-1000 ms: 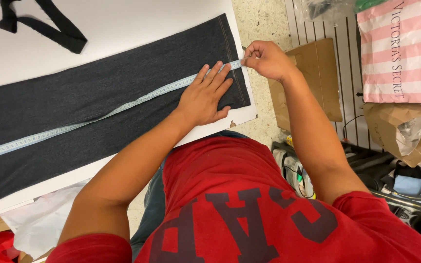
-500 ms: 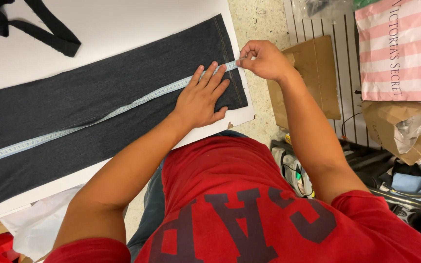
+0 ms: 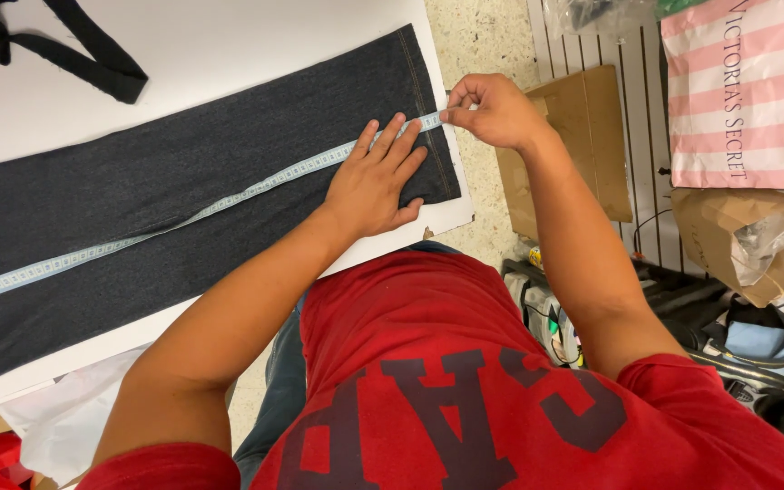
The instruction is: Measuring and marking a pair of dark trousers on a work table using a measuring tape and chalk.
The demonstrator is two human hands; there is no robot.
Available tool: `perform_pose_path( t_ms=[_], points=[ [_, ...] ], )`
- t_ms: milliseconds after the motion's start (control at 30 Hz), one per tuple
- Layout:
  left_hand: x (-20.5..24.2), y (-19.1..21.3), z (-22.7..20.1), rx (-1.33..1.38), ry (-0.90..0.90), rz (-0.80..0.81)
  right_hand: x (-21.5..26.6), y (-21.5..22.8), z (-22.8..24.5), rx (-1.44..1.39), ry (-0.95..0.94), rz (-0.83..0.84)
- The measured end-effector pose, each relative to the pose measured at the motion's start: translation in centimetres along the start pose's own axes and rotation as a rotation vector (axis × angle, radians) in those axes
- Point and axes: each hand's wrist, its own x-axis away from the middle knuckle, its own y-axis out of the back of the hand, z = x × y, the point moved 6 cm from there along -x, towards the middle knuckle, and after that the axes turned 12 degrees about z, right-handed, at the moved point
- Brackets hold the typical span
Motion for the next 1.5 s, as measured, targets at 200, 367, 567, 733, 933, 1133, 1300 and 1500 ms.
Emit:
perform_pose_path(
  t_ms=[200,367,567,733,933,1133,1300,1500],
  points=[
    [-0.4,-0.2,-0.1,-0.003,0.038,0.032,0.2,0.1,0.1,0.02,-0.002,-0.01],
    [-1.0,-0.8,-0.4,-0.031,0.057,0.071,0.5,0.3,1.0,-0.053,0.091,0.005],
    [-1.1,-2.4,-0.7,-0.146,0.103,0.196,0.5,0.4,0.9,-0.023,0.036,0.012],
    [-1.7,-2.1,-0.8,-0.114,0.111,0.197,0.6,0.3,1.0,-0.002,0.015,0.016],
    [-2.3,-1.5,-0.9,-0.119,0.12,0.339,0.8,0.3,1.5,0.009,0.008,0.013],
    [-2.5,-1.1,-1.0,-0.125,0.151,0.475,0.9,0.4,1.4,0.013,-0.004,0.004],
    [-2.5,-0.9,-1.0,-0.11,0.152,0.515,1.4,0.4,1.7,0.01,-0.023,-0.007],
    [-3.0,-0.3,-1.1,-0.09,0.157,0.548,2.1,0.5,2.8,0.006,-0.032,-0.009]
  ],
)
